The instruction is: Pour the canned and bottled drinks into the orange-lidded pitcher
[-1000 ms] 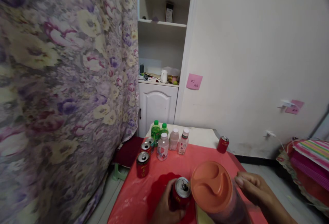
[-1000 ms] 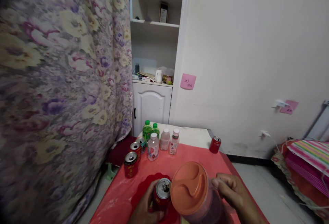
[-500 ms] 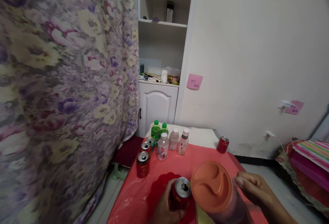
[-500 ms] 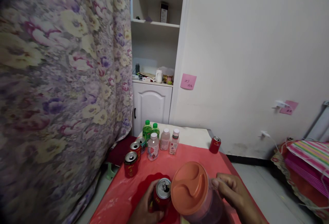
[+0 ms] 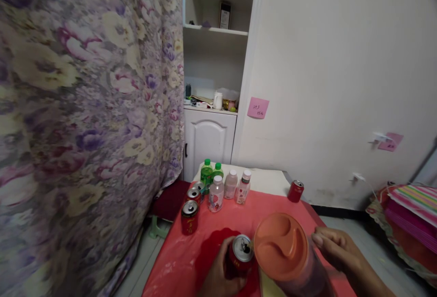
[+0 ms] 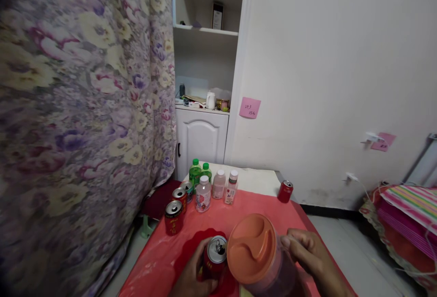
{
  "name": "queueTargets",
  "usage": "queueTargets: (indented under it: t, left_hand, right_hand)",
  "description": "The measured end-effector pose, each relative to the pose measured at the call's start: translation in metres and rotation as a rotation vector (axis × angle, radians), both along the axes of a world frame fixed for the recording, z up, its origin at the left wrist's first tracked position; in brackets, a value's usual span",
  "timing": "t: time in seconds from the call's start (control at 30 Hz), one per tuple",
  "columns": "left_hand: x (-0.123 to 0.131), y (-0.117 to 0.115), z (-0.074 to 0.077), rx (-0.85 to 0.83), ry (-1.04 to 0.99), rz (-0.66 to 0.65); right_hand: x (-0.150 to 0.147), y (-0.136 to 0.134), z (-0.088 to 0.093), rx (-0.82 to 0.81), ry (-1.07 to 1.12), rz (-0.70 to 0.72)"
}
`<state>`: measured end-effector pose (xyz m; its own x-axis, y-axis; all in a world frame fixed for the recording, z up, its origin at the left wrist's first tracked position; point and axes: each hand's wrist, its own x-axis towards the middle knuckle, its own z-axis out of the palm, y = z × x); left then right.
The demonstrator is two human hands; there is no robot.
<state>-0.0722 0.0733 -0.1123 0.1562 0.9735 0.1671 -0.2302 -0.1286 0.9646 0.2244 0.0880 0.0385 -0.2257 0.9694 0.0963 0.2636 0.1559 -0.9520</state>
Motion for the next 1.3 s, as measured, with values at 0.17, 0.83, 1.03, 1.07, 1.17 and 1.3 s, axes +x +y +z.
queueTargets:
  t: [0.17, 0.83, 1.03, 1.07, 1.17, 1.3]
  left_hand:
    - [0.000, -0.002, 0.005, -0.014, -0.012, 0.000]
    - [0.002, -0.008, 0.021, -0.030, -0.011, 0.006]
    - [0.002, -0.005, 0.012, -0.022, -0.030, -0.004]
    - [0.002, -0.005, 0.011, -0.024, -0.021, -0.002]
    - [0.002, -0.005, 0.016, -0.038, -0.011, 0.010]
    - [0.003, -0.009, 0.028, -0.037, -0.014, 0.003]
  right_hand:
    - [-0.001, -0.002, 0.002, -0.009, -0.003, -0.013]
    - [-0.002, -0.004, 0.005, 0.005, -0.018, -0.015]
    - [-0.001, -0.003, 0.003, 0.003, -0.027, -0.011]
    - [-0.001, -0.003, 0.002, 0.006, -0.025, -0.012]
    - [-0.001, -0.003, 0.001, 0.010, -0.021, -0.018]
    - [0.000, -0.002, -0.003, 0.008, -0.019, -0.008]
